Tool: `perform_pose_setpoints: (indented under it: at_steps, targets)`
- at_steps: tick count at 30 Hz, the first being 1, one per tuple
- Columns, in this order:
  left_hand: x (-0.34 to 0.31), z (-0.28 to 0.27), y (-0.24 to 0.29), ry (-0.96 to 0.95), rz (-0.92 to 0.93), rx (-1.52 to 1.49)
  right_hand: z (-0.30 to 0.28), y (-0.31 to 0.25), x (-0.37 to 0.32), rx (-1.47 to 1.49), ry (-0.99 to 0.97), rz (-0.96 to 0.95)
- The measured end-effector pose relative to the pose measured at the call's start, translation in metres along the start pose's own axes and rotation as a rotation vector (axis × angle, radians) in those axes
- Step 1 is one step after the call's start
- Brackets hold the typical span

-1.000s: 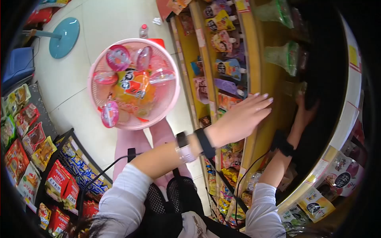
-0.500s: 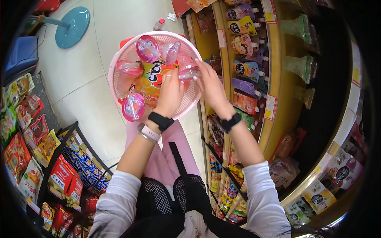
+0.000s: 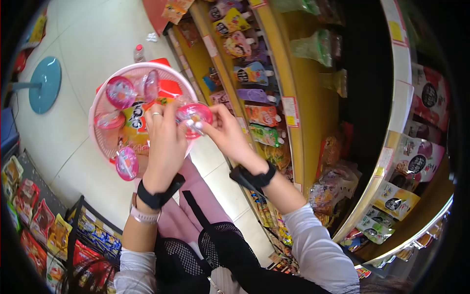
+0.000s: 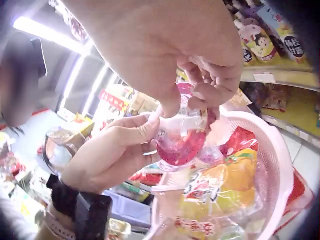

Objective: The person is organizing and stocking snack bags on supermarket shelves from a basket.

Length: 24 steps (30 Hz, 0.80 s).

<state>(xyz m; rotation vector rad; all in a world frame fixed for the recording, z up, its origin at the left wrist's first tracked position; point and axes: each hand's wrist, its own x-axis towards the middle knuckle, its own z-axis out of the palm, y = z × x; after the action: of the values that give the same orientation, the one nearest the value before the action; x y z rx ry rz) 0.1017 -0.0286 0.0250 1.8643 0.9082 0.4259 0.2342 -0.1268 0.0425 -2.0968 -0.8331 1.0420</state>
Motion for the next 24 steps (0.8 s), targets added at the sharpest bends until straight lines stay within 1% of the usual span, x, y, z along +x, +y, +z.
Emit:
perform_pose_setpoints:
  at_steps: [1,2,3,4,5,6,7,8,9,10,11,13,14,15,16,17,19,20,21,22,23,24]
  targets:
    - [0.002,-0.009,0.025,-0.059,0.029,0.009,-0.004,0.006,-0.013,0.126,0.034,0.005]
    - [0.006,-0.013,0.045,-0.111,0.054,0.025,-0.011,-0.001,-0.027,0.231,0.102,0.018]
    - [0.01,-0.011,0.062,-0.112,0.065,0.025,-0.023,-0.011,-0.041,0.339,0.164,0.028]
    - [0.012,-0.008,0.08,-0.13,0.178,-0.021,-0.037,-0.016,-0.055,0.369,0.207,0.01]
    - [0.013,0.0,0.096,-0.15,0.289,-0.067,-0.054,-0.019,-0.068,0.432,0.253,0.099]
    - [0.013,0.012,0.113,-0.17,0.337,-0.128,-0.067,-0.02,-0.079,0.43,0.344,0.085]
    - [0.012,0.025,0.13,-0.192,0.384,-0.191,-0.081,-0.024,-0.091,0.43,0.442,0.122]
    - [0.011,0.035,0.147,-0.185,0.466,-0.243,-0.098,-0.016,-0.102,0.402,0.513,0.116]
    - [0.01,0.044,0.164,-0.178,0.548,-0.296,-0.11,-0.015,-0.108,0.481,0.612,0.078]
    - [0.009,0.051,0.181,-0.182,0.591,-0.276,-0.121,-0.017,-0.112,0.507,0.741,0.104]
    - [0.008,0.06,0.196,-0.186,0.632,-0.256,-0.14,-0.006,-0.121,0.476,0.766,0.081]
    - [0.012,0.089,0.212,-0.188,0.67,-0.307,-0.159,-0.015,-0.118,0.554,0.896,0.078]
    - [0.014,0.101,0.22,-0.178,0.709,-0.271,-0.168,-0.013,-0.117,0.555,0.899,0.076]
    - [0.017,0.112,0.226,-0.166,0.75,-0.232,-0.177,-0.01,-0.115,0.547,0.944,0.071]
    - [0.021,0.123,0.229,-0.158,0.763,-0.196,-0.184,-0.007,-0.113,0.54,0.987,0.068]
    - [0.024,0.131,0.23,-0.156,0.76,-0.19,-0.193,0.003,-0.114,0.544,0.981,0.068]
    - [0.032,0.145,0.229,-0.23,0.798,-0.073,-0.205,0.024,-0.112,0.501,0.933,0.076]
    - [0.036,0.151,0.229,-0.231,0.799,-0.067,-0.21,0.031,-0.111,0.563,0.918,0.059]
    - [0.04,0.157,0.227,-0.179,0.807,-0.092,-0.212,0.029,-0.108,0.569,0.918,0.058]
    - [0.042,0.163,0.226,-0.129,0.812,-0.119,-0.214,0.023,-0.105,0.611,0.861,0.078]
    - [0.043,0.168,0.225,-0.132,0.811,-0.118,-0.216,0.019,-0.102,0.651,0.804,0.099]
    - [0.045,0.17,0.224,-0.142,0.771,-0.169,-0.22,0.02,-0.097,0.688,0.783,0.092]
